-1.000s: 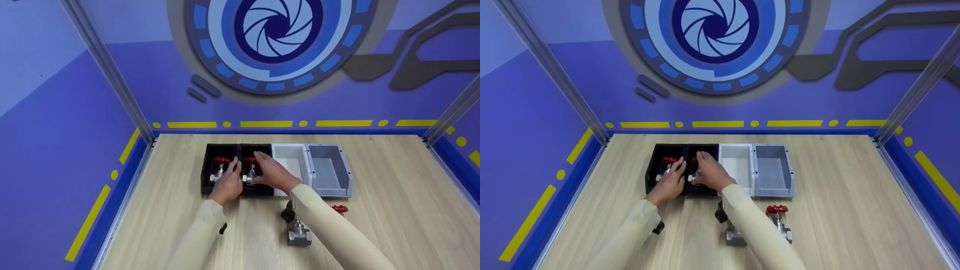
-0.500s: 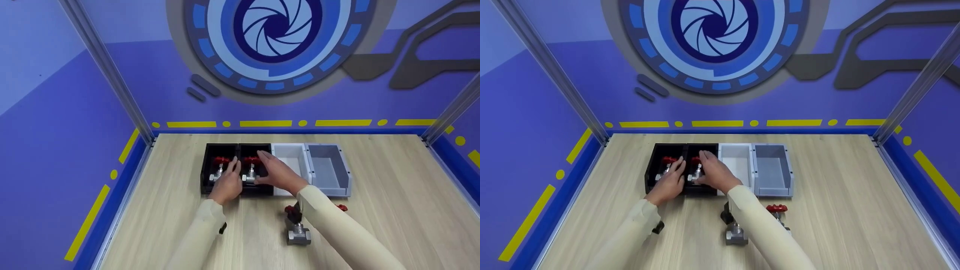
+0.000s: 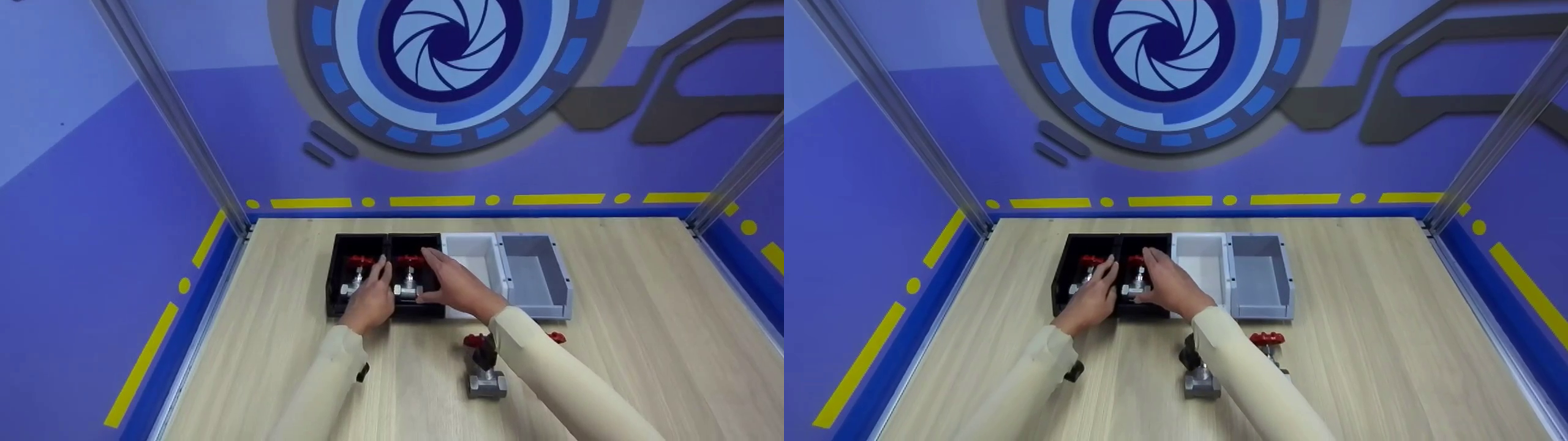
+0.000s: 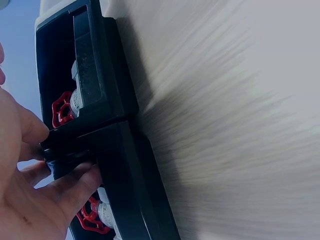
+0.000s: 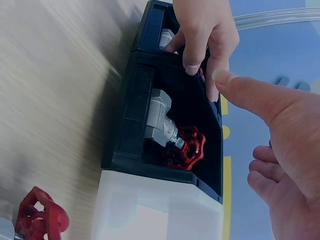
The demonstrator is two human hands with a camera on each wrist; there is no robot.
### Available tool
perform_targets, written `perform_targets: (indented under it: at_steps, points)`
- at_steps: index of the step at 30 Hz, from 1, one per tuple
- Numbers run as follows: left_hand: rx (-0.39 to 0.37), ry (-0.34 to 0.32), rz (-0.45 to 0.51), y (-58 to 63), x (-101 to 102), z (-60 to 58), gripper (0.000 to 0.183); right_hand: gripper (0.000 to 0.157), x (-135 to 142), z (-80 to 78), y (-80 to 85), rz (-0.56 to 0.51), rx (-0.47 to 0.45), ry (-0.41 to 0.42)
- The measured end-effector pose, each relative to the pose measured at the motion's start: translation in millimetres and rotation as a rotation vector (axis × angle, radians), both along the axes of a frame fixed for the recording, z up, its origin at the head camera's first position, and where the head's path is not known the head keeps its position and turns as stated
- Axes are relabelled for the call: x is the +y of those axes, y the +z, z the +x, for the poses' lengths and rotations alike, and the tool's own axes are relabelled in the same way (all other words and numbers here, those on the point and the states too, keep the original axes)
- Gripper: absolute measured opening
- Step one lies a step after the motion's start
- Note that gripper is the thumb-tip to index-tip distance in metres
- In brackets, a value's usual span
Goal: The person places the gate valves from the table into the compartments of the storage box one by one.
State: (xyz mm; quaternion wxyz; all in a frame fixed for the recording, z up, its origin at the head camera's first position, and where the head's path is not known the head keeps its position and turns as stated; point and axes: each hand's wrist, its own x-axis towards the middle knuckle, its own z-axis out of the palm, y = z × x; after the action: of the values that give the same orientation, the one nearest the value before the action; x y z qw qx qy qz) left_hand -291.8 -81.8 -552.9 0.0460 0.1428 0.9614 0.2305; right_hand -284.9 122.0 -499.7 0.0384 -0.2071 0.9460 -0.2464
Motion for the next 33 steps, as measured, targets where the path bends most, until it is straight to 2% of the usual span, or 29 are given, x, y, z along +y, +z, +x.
perform_targets:
  at_steps: [10, 18, 26, 33]
  points:
    - [0.029, -0.018, -0.007, 0.2, -0.7, 0.4, 0.058, 0.100, 8.4, 5.4, -1.5, -0.043, -0.013, -0.014]
    - [0.060, -0.030, -0.036, -0.8, -0.6, -0.1, 0.059, 0.099, 18.8, 7.3, -4.7, -0.056, 0.018, -0.012]
    - [0.038, -0.031, -0.018, -2.5, -0.8, 0.2, 0.061, 0.099, 26.7, 11.4, -7.4, -0.078, -0.007, -0.032]
    - [0.049, -0.035, -0.029, -3.3, -1.7, 0.3, 0.060, 0.098, 32.9, 14.9, -10.0, -0.074, -0.001, -0.045]
